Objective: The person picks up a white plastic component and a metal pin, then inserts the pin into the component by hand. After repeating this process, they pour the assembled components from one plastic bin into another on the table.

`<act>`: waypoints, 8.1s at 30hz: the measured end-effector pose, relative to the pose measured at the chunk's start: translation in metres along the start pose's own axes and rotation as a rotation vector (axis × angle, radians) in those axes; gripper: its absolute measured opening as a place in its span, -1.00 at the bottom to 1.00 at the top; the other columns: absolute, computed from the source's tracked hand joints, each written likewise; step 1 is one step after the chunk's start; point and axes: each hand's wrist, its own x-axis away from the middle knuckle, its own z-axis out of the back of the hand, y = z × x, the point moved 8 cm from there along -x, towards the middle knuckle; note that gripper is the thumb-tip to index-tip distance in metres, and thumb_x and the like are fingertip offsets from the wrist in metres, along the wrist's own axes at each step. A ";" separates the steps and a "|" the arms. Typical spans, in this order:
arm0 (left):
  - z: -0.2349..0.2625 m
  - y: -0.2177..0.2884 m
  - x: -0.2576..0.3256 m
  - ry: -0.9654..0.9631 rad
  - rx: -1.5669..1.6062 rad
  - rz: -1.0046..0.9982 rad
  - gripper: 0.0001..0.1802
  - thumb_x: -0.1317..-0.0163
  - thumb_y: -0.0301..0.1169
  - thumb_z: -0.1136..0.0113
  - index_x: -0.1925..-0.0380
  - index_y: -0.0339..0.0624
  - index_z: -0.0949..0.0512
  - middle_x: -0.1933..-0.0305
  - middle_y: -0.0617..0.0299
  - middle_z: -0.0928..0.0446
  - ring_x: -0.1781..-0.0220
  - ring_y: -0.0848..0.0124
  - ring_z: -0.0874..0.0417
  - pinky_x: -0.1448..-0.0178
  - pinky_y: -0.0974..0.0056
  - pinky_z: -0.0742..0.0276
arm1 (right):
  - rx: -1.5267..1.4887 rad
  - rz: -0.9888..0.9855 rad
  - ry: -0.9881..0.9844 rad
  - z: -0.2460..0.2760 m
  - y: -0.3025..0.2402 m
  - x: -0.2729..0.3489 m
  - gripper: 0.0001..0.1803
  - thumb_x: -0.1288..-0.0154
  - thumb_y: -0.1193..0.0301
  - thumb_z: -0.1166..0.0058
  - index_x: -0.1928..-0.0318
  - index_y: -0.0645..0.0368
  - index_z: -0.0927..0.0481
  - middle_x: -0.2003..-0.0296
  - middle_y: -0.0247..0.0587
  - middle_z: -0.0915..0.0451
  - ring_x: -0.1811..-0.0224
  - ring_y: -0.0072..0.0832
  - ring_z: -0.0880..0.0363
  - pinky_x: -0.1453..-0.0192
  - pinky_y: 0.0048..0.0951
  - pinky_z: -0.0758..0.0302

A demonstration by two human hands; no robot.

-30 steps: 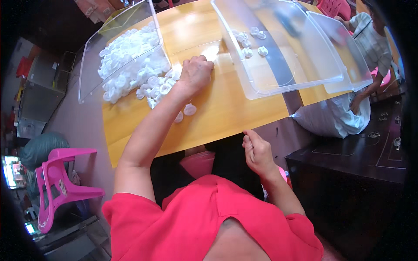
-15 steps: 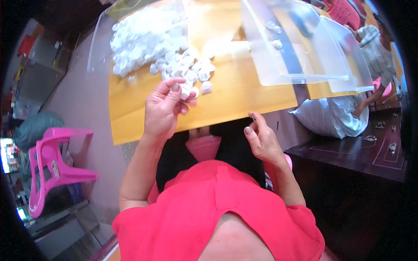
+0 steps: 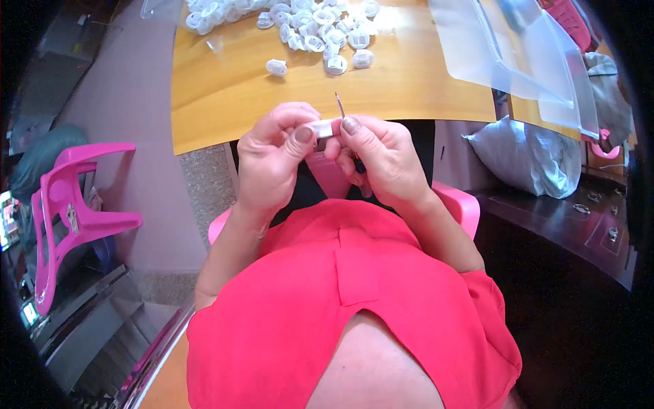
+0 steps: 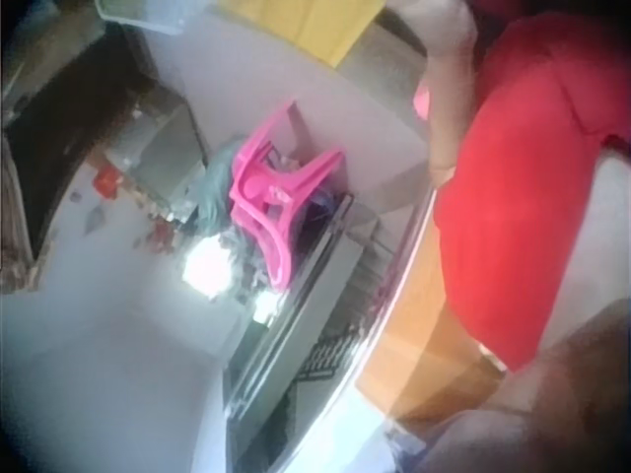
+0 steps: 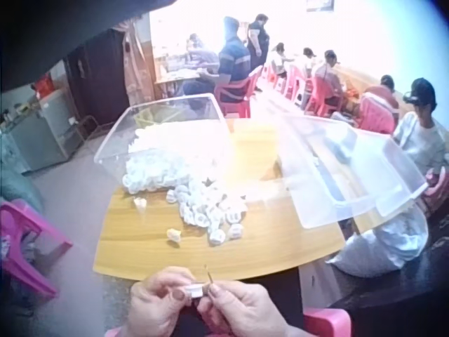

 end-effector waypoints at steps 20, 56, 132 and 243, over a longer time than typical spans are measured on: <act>0.004 -0.017 0.014 0.002 0.051 0.269 -0.79 -0.20 -0.59 -0.19 0.15 -0.43 -0.54 0.22 0.07 -0.62 0.24 0.43 -0.64 0.11 0.39 -0.58 | 0.350 0.197 0.056 -0.001 -0.028 0.010 -0.81 -0.18 0.61 -0.03 0.20 0.38 -0.61 0.45 -0.36 -0.58 0.45 -0.73 -0.45 0.37 -0.64 -0.39; 0.026 -0.037 0.011 0.015 0.149 0.324 -0.52 -0.17 -0.65 -0.19 -0.13 -0.35 -0.39 0.14 0.03 -0.57 0.13 0.32 -0.64 0.09 0.31 -0.62 | 0.918 0.610 0.142 0.010 -0.026 0.018 -0.65 -0.19 0.66 0.00 -0.03 0.27 -0.53 0.48 -0.07 -0.54 0.47 -0.37 -0.55 0.30 -0.44 -0.51; 0.020 -0.045 0.022 -0.045 0.064 0.257 -0.59 -0.15 -0.72 -0.17 -0.05 -0.42 -0.46 0.05 0.04 -0.56 0.03 0.30 -0.62 -0.06 0.27 -0.61 | 1.605 0.661 0.089 -0.027 -0.010 0.034 -0.58 0.02 0.54 -0.06 0.07 0.44 -0.53 0.51 -0.20 -0.46 0.54 -0.42 -0.49 0.52 -0.42 -0.45; 0.021 -0.046 0.022 0.036 0.039 0.161 -0.54 -0.10 -0.72 -0.24 -0.05 -0.42 -0.45 0.05 -0.02 -0.57 0.05 0.29 -0.64 -0.07 0.23 -0.61 | 0.858 0.327 0.092 0.000 0.015 0.026 -0.70 -0.16 0.71 0.08 0.08 0.36 -0.53 0.45 0.04 -0.56 0.44 -0.27 -0.61 0.36 -0.40 -0.51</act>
